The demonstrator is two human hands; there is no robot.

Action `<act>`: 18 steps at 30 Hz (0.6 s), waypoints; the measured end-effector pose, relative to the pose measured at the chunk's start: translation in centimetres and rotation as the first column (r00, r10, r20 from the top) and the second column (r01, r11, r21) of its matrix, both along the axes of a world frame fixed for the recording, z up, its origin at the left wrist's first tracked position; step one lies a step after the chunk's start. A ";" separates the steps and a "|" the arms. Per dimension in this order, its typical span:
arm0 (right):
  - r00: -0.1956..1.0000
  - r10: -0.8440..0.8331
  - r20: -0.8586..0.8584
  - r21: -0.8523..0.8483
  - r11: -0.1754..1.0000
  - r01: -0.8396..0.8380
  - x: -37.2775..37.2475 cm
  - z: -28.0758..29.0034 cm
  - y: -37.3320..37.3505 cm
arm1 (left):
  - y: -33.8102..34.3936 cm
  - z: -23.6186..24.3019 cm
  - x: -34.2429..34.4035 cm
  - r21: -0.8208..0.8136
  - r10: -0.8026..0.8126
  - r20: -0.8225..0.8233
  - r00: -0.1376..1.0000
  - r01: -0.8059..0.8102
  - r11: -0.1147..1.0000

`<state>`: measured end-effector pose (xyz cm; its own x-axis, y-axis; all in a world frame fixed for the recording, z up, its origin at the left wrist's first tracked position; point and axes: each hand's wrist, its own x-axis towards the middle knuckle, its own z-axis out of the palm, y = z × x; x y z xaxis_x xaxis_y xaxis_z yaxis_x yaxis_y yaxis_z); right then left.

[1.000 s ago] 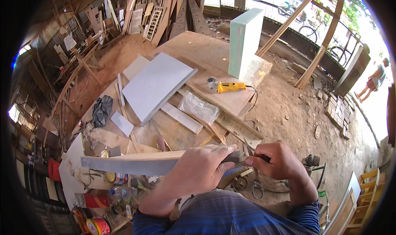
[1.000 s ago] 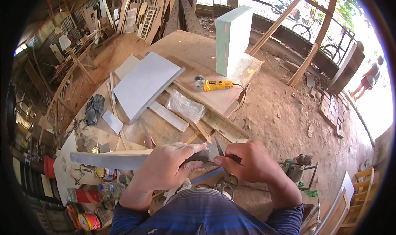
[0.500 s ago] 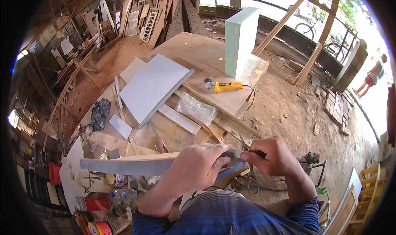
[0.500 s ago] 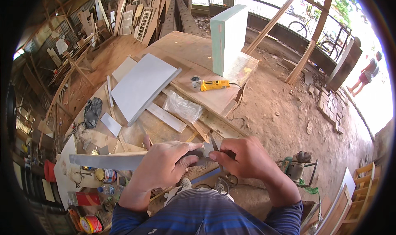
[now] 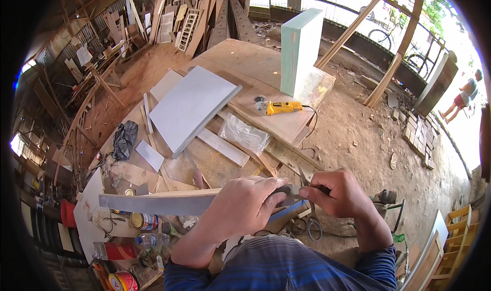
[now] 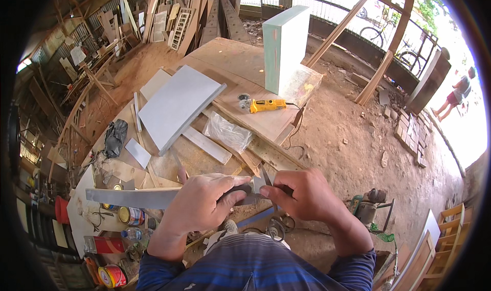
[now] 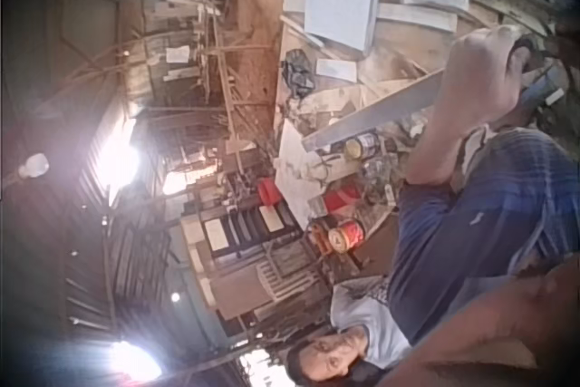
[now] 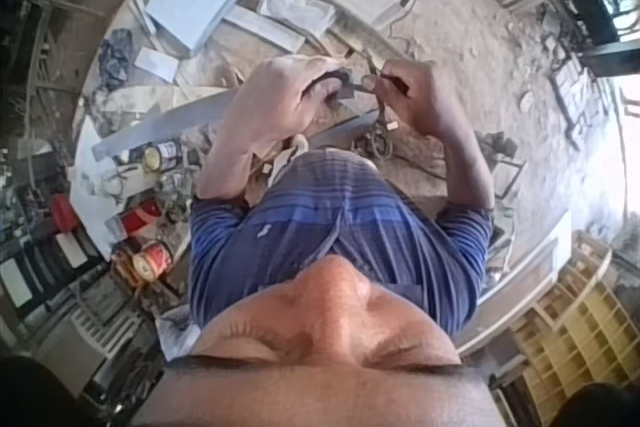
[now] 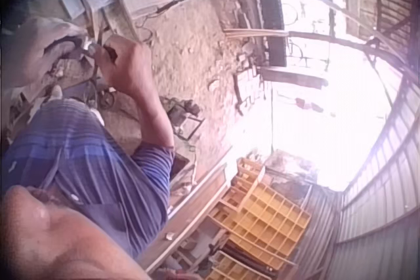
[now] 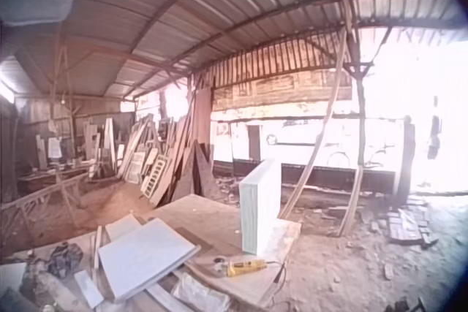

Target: The person applies a strip of edging material to the side of a white rectangular panel, using a pair of scissors to trim the excess material at the ends and then pressing the strip firmly by hand.

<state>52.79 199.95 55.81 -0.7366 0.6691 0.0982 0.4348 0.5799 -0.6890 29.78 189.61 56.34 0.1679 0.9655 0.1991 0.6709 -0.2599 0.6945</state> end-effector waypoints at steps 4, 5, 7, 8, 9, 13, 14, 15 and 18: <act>1.000 -0.021 -0.008 0.022 1.000 0.021 -0.3 0.4 0.2 | 0.2 0.4 0.3 -0.030 0.043 -0.005 0.999 -0.043 0.999; 1.000 -0.016 -0.009 0.030 0.999 0.016 -0.4 0.6 0.2 | 0.2 0.5 0.3 -0.039 0.058 -0.006 0.998 -0.058 0.998; 1.000 -0.004 0.011 0.030 1.000 0.003 -0.3 0.8 0.2 | 0.2 0.0 0.1 0.020 0.037 -0.009 0.999 -0.037 0.999; 1.000 0.004 0.030 0.022 1.000 -0.004 -0.1 0.9 0.2 | 0.3 -0.1 0.0 0.052 0.029 -0.011 1.000 -0.028 0.998; 0.999 0.012 0.050 0.014 1.000 -0.013 0.0 0.9 0.2 | 0.3 -0.1 -0.1 0.070 0.022 -0.013 1.000 -0.021 0.997; 1.000 -0.018 -0.019 0.009 1.000 0.018 0.0 -0.1 0.4 | 0.7 0.0 0.0 0.079 0.014 -0.016 1.000 -0.013 0.997; 0.999 -0.029 -0.022 0.004 1.000 0.029 -0.2 0.0 0.5 | 0.8 0.0 0.0 0.068 0.019 -0.021 1.000 -0.018 0.998; 0.999 -0.040 -0.026 0.000 0.999 0.040 -0.3 0.0 0.6 | 0.7 -0.1 0.0 0.062 0.023 -0.020 1.000 -0.021 0.998; 0.999 -0.043 -0.008 0.030 0.999 0.043 -0.6 0.5 0.7 | 0.7 -0.2 0.0 0.061 0.049 -0.035 0.998 -0.047 0.997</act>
